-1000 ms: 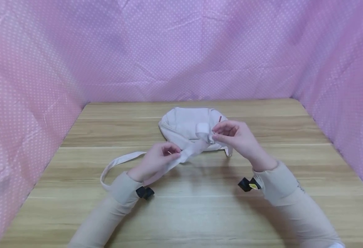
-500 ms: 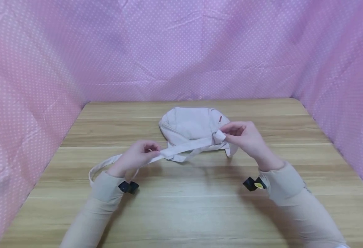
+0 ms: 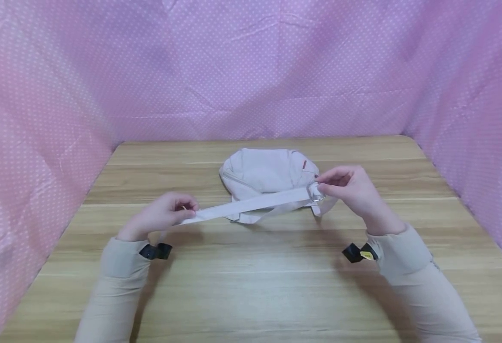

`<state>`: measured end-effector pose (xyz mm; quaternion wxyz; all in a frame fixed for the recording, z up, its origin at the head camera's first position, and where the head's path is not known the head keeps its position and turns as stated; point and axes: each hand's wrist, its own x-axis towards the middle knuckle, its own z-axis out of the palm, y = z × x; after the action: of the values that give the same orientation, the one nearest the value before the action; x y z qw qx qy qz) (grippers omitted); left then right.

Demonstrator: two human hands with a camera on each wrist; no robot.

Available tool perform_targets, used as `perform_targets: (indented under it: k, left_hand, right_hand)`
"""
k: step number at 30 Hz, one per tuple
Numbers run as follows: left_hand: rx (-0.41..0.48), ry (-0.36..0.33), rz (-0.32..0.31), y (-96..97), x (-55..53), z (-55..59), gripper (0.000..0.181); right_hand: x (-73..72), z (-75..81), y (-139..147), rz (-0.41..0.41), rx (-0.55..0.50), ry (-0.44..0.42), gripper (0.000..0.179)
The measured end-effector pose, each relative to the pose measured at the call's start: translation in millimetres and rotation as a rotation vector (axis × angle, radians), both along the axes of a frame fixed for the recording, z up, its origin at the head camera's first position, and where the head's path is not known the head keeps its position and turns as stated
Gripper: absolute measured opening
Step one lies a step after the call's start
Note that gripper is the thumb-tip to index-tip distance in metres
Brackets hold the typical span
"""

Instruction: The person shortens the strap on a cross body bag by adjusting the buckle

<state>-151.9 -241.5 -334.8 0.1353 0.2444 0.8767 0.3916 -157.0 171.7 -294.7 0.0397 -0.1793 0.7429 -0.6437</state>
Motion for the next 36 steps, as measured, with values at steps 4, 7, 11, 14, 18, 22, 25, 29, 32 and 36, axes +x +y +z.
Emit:
perform_targets:
  k: [4,7,11,14,18,22,25,29,32,36]
  left_hand:
    - [-0.020,0.000,-0.004,-5.3,1.6,3.1,0.008]
    - [-0.084,0.006,0.016,-1.4,0.6,-1.8,0.006]
    - [-0.112,0.014,0.123,11.9,1.5,-11.0,0.008]
    - [-0.037,0.076,0.214,30.0,4.1,-10.5,0.022]
    - [0.113,0.210,0.252,65.2,9.2,-0.5,0.035]
    - [0.264,0.312,0.241,101.4,17.4,7.4,0.041]
    - [0.343,0.383,0.206,124.2,20.7,10.6,0.045]
    - [0.421,0.439,0.158,145.5,19.5,12.7,0.047]
    - [0.475,0.460,0.167,154.0,17.9,12.1,0.047]
    - [0.542,0.472,0.158,158.9,16.4,11.5,0.046]
  right_hand:
    - [0.4,-0.6,2,0.056,0.012,-0.025,0.039]
    - [-1.3,-1.6,-2,0.099,-0.052,-0.068,0.037]
    - [-2.9,-4.1,-13,0.128,-0.212,-0.130,0.032]
    - [-2.1,-5.1,-23,0.112,-0.281,-0.143,0.034]
    - [0.2,-4.6,-40,0.078,-0.325,-0.162,0.042]
    - [2.5,-4.0,-56,0.039,-0.315,-0.190,0.041]
    - [3.9,-5.1,-63,0.031,-0.278,-0.190,0.040]
    - [5.0,-8.0,-69,0.037,-0.252,-0.170,0.040]
    - [5.0,-10.0,-71,0.035,-0.237,-0.158,0.038]
    - [4.2,-11.4,-70,0.033,-0.221,-0.150,0.035]
